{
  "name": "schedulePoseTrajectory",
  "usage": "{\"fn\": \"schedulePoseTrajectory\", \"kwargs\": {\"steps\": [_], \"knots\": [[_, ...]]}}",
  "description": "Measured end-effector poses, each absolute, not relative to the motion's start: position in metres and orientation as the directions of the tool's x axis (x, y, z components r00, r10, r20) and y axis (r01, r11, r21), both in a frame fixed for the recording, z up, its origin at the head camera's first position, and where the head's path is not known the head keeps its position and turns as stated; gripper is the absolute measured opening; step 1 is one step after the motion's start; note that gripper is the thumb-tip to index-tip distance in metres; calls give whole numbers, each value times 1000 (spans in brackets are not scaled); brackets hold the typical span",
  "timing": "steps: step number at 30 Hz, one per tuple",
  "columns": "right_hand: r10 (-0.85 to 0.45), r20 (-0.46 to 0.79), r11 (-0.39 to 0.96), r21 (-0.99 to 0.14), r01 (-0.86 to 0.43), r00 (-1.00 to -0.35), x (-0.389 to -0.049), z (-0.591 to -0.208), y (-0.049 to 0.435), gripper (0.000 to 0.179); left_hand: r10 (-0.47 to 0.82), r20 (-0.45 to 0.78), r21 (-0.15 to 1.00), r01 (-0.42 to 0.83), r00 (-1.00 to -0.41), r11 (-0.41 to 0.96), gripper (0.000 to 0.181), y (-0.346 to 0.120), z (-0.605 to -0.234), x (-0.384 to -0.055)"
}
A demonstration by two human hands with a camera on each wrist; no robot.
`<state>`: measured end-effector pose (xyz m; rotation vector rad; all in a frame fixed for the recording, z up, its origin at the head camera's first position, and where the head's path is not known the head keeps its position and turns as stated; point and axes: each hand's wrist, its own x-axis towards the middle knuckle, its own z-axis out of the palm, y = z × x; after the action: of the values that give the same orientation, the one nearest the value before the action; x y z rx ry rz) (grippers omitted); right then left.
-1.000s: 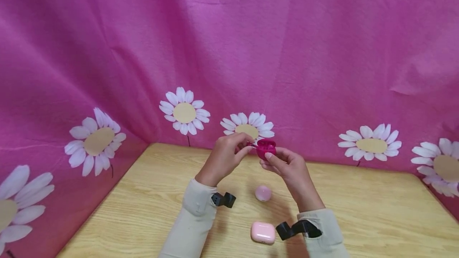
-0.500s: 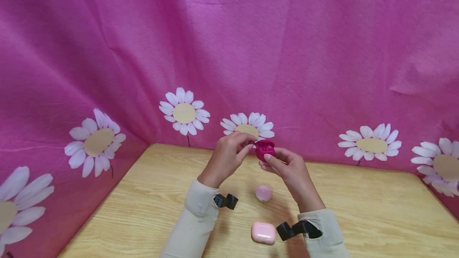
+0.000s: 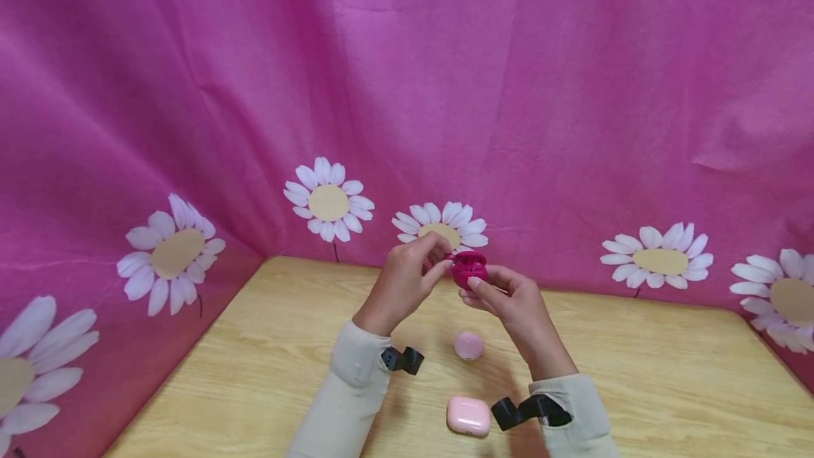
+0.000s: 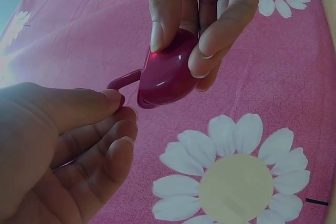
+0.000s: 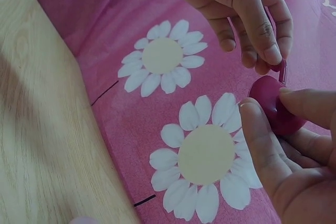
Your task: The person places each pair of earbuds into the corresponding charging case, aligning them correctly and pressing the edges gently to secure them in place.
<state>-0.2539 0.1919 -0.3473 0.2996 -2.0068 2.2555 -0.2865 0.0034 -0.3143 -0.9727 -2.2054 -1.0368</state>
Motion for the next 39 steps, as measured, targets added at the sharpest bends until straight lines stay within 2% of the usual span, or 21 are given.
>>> {"fn": "schedulePoseTrajectory", "kwargs": {"steps": [9, 39], "knots": [[-50, 200, -106, -975, -194, -979, -254, -351, 191, 39, 402, 686, 431, 784, -606, 446, 17, 4, -318, -287], [-97, 277, -125, -956, -265, -956, -255, -351, 187, 38, 414, 659, 423, 764, -628, 487, 16, 3, -317, -286]]}}
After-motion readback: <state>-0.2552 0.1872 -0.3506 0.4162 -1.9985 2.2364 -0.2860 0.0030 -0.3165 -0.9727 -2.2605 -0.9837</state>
